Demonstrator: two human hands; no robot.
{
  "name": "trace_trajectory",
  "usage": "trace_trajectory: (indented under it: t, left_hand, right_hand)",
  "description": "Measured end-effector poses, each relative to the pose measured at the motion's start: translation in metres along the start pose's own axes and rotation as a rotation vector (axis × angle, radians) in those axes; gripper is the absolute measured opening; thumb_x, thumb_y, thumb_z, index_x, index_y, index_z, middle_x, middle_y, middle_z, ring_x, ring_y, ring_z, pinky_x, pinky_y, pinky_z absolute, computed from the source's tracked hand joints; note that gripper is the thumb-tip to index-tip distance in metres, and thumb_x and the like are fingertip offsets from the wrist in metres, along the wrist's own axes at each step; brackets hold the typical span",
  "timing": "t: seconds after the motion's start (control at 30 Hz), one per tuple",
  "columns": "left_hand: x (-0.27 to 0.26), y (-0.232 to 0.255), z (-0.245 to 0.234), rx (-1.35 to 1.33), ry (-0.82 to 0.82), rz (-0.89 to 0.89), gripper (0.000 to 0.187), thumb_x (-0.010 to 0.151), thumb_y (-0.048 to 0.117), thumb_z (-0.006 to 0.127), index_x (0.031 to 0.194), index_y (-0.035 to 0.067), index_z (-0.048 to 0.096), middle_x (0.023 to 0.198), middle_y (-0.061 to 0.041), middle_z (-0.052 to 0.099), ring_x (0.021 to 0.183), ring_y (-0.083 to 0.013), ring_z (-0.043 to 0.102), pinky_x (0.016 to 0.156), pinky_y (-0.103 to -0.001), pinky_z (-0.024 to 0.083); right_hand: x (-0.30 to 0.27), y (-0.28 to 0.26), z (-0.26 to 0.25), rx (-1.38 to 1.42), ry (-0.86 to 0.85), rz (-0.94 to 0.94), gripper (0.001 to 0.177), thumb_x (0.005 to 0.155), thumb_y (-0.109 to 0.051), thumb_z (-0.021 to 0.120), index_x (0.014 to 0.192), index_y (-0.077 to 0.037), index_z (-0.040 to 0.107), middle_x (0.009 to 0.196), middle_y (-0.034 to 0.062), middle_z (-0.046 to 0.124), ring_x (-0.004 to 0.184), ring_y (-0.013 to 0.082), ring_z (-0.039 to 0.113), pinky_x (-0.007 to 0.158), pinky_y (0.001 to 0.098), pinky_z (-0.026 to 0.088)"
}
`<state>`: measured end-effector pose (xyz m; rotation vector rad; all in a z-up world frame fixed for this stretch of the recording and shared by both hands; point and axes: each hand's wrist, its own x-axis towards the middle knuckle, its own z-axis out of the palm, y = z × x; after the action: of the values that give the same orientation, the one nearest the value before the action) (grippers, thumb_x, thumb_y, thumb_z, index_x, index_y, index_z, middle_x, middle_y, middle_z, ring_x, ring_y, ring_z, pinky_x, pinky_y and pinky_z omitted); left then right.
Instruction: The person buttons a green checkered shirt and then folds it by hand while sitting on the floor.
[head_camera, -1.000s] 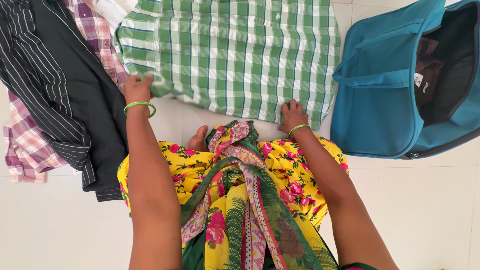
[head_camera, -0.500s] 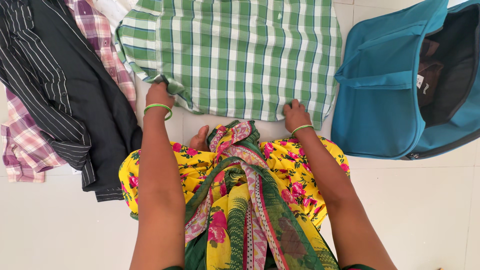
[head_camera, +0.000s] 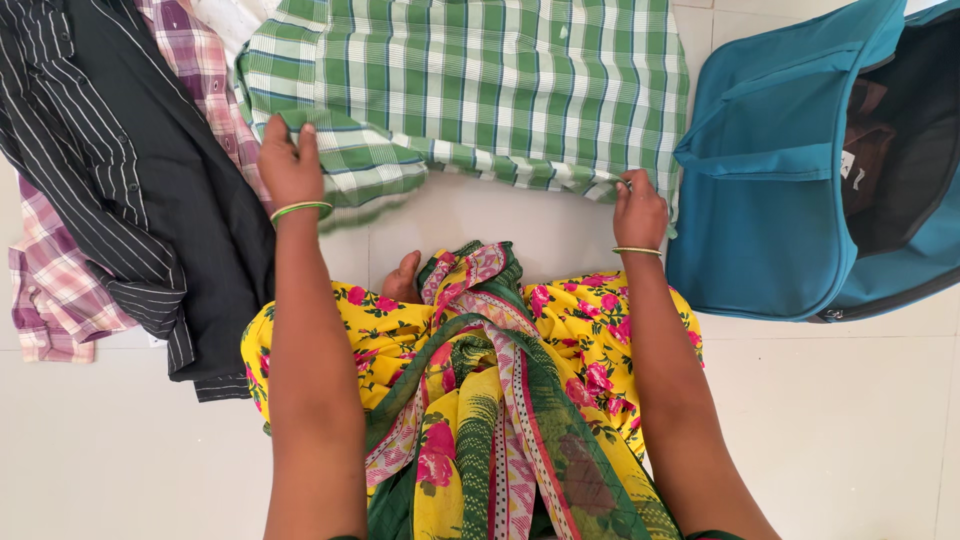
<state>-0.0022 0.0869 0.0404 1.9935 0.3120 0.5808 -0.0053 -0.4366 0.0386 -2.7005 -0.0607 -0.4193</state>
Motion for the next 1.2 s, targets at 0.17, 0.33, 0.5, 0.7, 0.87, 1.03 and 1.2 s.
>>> trace_trajectory:
  t: [0.17,0.33,0.5,0.7,0.87,1.03,1.2]
  left_hand:
    - [-0.006,0.03,-0.046,0.115,-0.094,-0.195,0.047,0.095,0.02,0.085,0.131,0.002,0.062,0.089,-0.015,0.069,0.074,-0.016,0.06,0.07,-0.031,0.051]
    - [-0.032,0.056,-0.076,0.693,-0.544,-0.19,0.063,0.082,0.029,0.083,0.14,0.017,0.062,0.112,-0.021,0.072,0.103,-0.0397,0.068,0.091,-0.047,0.053]
    - [-0.048,0.031,-0.061,1.203,-1.103,-0.361,0.046,0.086,0.039,0.075,0.128,0.021,0.074,0.132,-0.013,0.069,0.12,-0.0337,0.067,0.1,-0.046,0.054]
    - [-0.03,0.027,-0.037,1.127,-0.908,-0.21,0.037,0.096,0.043,0.064,0.118,0.014,0.073,0.121,-0.016,0.072,0.111,-0.0373,0.069,0.092,-0.051,0.055]
    - [-0.031,0.021,0.044,0.94,-0.785,0.267,0.015,0.095,0.017,0.06,0.101,0.012,0.073,0.101,-0.016,0.071,0.094,-0.0381,0.072,0.075,-0.051,0.058]
    - [-0.078,0.034,0.108,0.842,-1.054,0.446,0.059,0.081,0.03,0.074,0.137,0.027,0.059,0.145,-0.013,0.049,0.134,-0.0346,0.047,0.098,-0.053,0.05]
    - [-0.1,0.041,0.115,0.943,-1.09,0.611,0.071,0.088,0.035,0.074,0.151,0.044,0.043,0.169,-0.016,0.015,0.151,-0.0422,0.018,0.105,-0.069,0.034]
  right_hand:
    - [-0.004,-0.006,-0.022,0.057,-0.159,0.006,0.012,0.1,-0.013,0.068,0.111,-0.012,0.064,0.094,0.0169,0.072,0.083,0.0406,0.066,0.078,0.0529,0.05]
    - [-0.027,0.02,-0.017,0.016,-0.404,-0.095,0.021,0.09,-0.01,0.067,0.106,-0.021,0.075,0.101,0.0118,0.075,0.094,0.0355,0.07,0.085,0.047,0.055]
    - [-0.034,0.042,0.001,-0.22,-0.711,0.211,0.019,0.093,-0.022,0.066,0.108,-0.026,0.077,0.105,0.009,0.076,0.103,0.0329,0.069,0.091,0.0502,0.051]
    - [-0.02,0.022,0.014,-0.149,-0.389,0.021,0.023,0.093,-0.023,0.072,0.113,-0.013,0.072,0.112,0.0151,0.072,0.104,0.0385,0.067,0.092,0.053,0.05]
    - [-0.017,-0.043,0.062,0.013,-0.262,-0.415,0.042,0.084,-0.021,0.076,0.123,-0.008,0.068,0.127,0.0173,0.065,0.123,0.0363,0.059,0.103,0.0515,0.045]
    - [-0.038,-0.109,0.084,-0.113,-0.602,-0.526,0.06,0.087,-0.026,0.072,0.143,-0.024,0.052,0.16,0.0113,0.037,0.146,0.0327,0.038,0.111,0.0697,0.032]
    - [-0.023,-0.092,0.068,-0.319,-0.847,-0.285,0.079,0.089,-0.037,0.072,0.155,-0.045,0.03,0.172,-0.0043,0.005,0.157,0.0332,0.013,0.107,0.0821,0.024]
